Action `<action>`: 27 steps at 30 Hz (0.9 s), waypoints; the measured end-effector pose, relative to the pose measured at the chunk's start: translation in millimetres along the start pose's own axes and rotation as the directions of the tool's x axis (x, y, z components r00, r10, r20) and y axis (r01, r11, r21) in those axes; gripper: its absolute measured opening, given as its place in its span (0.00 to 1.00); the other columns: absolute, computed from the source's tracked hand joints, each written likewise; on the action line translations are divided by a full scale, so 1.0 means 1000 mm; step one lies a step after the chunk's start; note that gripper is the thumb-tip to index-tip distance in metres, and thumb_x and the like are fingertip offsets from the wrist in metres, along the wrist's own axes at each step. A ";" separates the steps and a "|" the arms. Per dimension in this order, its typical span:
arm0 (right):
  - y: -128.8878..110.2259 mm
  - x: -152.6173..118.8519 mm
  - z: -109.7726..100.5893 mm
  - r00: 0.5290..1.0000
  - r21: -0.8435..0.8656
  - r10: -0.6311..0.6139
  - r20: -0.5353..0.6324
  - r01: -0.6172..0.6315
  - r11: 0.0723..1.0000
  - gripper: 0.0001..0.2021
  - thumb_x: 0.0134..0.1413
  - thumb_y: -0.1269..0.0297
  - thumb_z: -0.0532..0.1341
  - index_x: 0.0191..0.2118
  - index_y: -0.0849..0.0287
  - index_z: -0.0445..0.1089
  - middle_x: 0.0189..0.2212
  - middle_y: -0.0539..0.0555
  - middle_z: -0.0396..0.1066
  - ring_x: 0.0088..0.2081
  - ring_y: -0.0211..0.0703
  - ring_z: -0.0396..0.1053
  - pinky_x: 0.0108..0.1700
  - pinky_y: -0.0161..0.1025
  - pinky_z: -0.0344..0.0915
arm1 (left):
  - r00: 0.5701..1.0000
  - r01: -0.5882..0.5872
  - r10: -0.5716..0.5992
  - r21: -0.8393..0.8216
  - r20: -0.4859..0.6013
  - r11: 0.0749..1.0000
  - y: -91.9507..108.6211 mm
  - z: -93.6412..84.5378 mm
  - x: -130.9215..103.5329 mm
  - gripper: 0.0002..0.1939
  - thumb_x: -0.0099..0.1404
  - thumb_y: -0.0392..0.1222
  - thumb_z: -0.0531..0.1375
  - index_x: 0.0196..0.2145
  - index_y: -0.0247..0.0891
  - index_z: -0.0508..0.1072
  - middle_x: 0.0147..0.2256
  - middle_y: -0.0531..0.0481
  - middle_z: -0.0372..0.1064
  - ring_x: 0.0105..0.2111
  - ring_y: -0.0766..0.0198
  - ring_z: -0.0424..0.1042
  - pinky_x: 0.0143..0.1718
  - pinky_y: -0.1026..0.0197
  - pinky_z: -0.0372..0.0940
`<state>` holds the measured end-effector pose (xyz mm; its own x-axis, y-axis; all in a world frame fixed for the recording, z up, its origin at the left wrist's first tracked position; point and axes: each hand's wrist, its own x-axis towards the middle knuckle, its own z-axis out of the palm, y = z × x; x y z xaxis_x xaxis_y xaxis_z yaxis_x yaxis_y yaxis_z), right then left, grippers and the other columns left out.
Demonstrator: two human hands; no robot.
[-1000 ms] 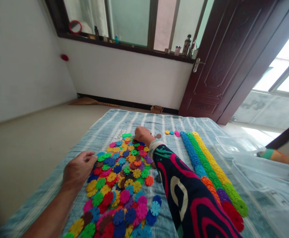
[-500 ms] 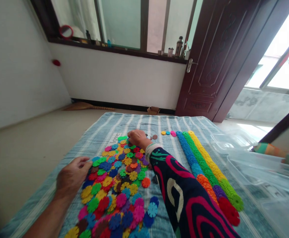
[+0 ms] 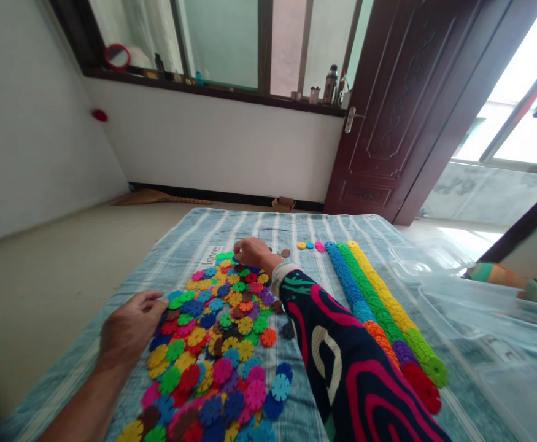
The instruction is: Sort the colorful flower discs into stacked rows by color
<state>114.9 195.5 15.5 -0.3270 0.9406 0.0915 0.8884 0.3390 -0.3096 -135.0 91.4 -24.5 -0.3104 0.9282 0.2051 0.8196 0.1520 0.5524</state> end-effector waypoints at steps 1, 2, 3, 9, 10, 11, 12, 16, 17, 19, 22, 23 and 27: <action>0.003 0.000 -0.004 1.000 0.030 0.019 0.014 -0.019 0.999 0.09 0.57 0.65 0.59 0.42 0.55 0.74 0.39 0.51 0.76 0.42 0.40 0.71 0.41 0.32 0.63 | 1.000 0.001 -0.001 -0.005 -0.003 1.000 0.000 0.000 0.000 0.13 0.59 0.46 0.56 0.40 0.40 0.73 0.35 0.48 0.78 0.34 0.59 0.75 0.32 0.63 0.64; 0.009 -0.001 -0.009 0.999 0.058 0.041 0.032 -0.043 0.997 0.09 0.58 0.64 0.59 0.43 0.56 0.74 0.37 0.50 0.75 0.40 0.39 0.71 0.41 0.31 0.64 | 1.000 0.003 -0.003 -0.009 -0.008 1.000 0.000 0.001 0.001 0.13 0.59 0.46 0.56 0.40 0.40 0.73 0.34 0.49 0.78 0.34 0.59 0.75 0.31 0.63 0.63; 0.017 -0.002 -0.016 0.996 0.081 0.068 0.054 -0.073 0.994 0.10 0.59 0.63 0.59 0.44 0.57 0.73 0.36 0.50 0.75 0.39 0.39 0.72 0.40 0.33 0.66 | 1.000 0.005 -0.005 -0.011 -0.013 1.000 -0.001 0.001 0.001 0.13 0.59 0.46 0.57 0.39 0.40 0.73 0.34 0.50 0.78 0.33 0.60 0.75 0.30 0.64 0.63; 0.097 -0.027 -0.059 0.931 0.105 0.342 0.124 -0.355 0.929 0.17 0.62 0.58 0.59 0.53 0.60 0.65 0.50 0.57 0.67 0.46 0.45 0.69 0.46 0.48 0.69 | 1.000 0.023 -0.024 0.028 0.009 0.999 0.002 -0.001 0.003 0.15 0.59 0.46 0.56 0.42 0.39 0.73 0.36 0.48 0.77 0.35 0.58 0.75 0.31 0.63 0.64; 0.110 -0.033 -0.064 0.914 0.098 0.388 0.123 -0.400 0.911 0.17 0.61 0.58 0.59 0.53 0.60 0.65 0.50 0.57 0.67 0.46 0.46 0.69 0.46 0.48 0.69 | 1.000 0.021 -0.022 0.034 0.015 0.999 0.002 -0.001 0.003 0.15 0.60 0.46 0.56 0.42 0.39 0.73 0.36 0.48 0.77 0.36 0.58 0.75 0.32 0.63 0.64; 0.121 -0.039 -0.067 0.897 0.093 0.425 0.122 -0.437 0.895 0.17 0.61 0.58 0.59 0.53 0.60 0.65 0.50 0.57 0.67 0.46 0.45 0.69 0.46 0.48 0.69 | 1.000 0.018 -0.019 0.038 0.023 0.999 0.002 -0.001 0.003 0.15 0.60 0.46 0.55 0.43 0.39 0.73 0.37 0.48 0.77 0.36 0.58 0.75 0.32 0.63 0.64; 0.130 -0.044 -0.068 0.881 0.090 0.457 0.122 -0.468 0.879 0.17 0.61 0.58 0.59 0.53 0.60 0.65 0.50 0.57 0.67 0.45 0.45 0.69 0.45 0.48 0.69 | 0.999 0.018 -0.019 0.038 0.027 0.999 0.002 -0.001 0.004 0.16 0.60 0.46 0.55 0.43 0.39 0.73 0.37 0.48 0.77 0.36 0.57 0.75 0.32 0.62 0.64; 0.150 -0.054 -0.067 0.836 0.095 0.531 0.136 -0.544 0.833 0.17 0.61 0.58 0.59 0.52 0.61 0.66 0.49 0.57 0.67 0.45 0.45 0.69 0.45 0.47 0.69 | 0.998 0.053 -0.053 0.017 0.028 0.998 0.001 0.000 0.005 0.15 0.59 0.46 0.56 0.42 0.40 0.73 0.37 0.49 0.77 0.36 0.58 0.75 0.34 0.62 0.64; 0.152 -0.054 -0.066 0.828 0.097 0.542 0.143 -0.557 0.825 0.17 0.61 0.58 0.59 0.52 0.61 0.66 0.49 0.57 0.67 0.45 0.45 0.69 0.45 0.47 0.69 | 0.997 0.066 -0.066 0.014 0.027 0.998 0.001 0.000 0.005 0.14 0.59 0.46 0.56 0.41 0.40 0.73 0.37 0.49 0.77 0.36 0.58 0.75 0.34 0.62 0.64; 0.157 -0.053 -0.063 0.814 0.098 0.559 0.158 -0.577 0.811 0.17 0.61 0.58 0.59 0.53 0.60 0.65 0.50 0.57 0.67 0.46 0.46 0.69 0.46 0.48 0.69 | 0.997 0.073 -0.073 0.008 0.026 0.997 0.002 0.000 0.005 0.14 0.58 0.46 0.56 0.40 0.40 0.73 0.36 0.49 0.77 0.35 0.58 0.75 0.34 0.63 0.64; 0.162 -0.051 -0.060 0.800 0.091 0.573 0.177 -0.593 0.800 0.17 0.61 0.59 0.59 0.53 0.61 0.65 0.50 0.57 0.67 0.46 0.46 0.69 0.46 0.48 0.69 | 0.998 0.067 -0.068 0.004 0.013 0.998 0.005 -0.001 0.003 0.13 0.58 0.45 0.57 0.39 0.40 0.73 0.35 0.50 0.78 0.35 0.59 0.75 0.33 0.63 0.65; 0.164 -0.051 -0.059 0.797 0.088 0.576 0.182 -0.597 0.798 0.17 0.61 0.58 0.59 0.53 0.61 0.65 0.50 0.57 0.67 0.46 0.46 0.69 0.46 0.48 0.69 | 0.998 0.066 -0.066 0.004 0.010 0.998 0.005 -0.001 0.003 0.12 0.57 0.45 0.57 0.38 0.41 0.73 0.34 0.51 0.78 0.35 0.59 0.76 0.33 0.63 0.65; 0.168 -0.051 -0.056 0.791 0.066 0.583 0.187 -0.602 0.796 0.17 0.61 0.58 0.59 0.53 0.60 0.65 0.50 0.57 0.67 0.46 0.46 0.69 0.46 0.48 0.69 | 0.998 0.059 -0.059 0.022 0.005 0.998 0.007 -0.003 0.001 0.12 0.58 0.45 0.57 0.38 0.41 0.73 0.34 0.51 0.78 0.35 0.58 0.75 0.33 0.63 0.64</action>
<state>298.7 205.6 11.9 0.1986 0.9376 -0.2853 0.8824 -0.2977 -0.3642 -131.3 92.8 -18.2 -0.3559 0.9192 0.1684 0.8105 0.2139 0.5453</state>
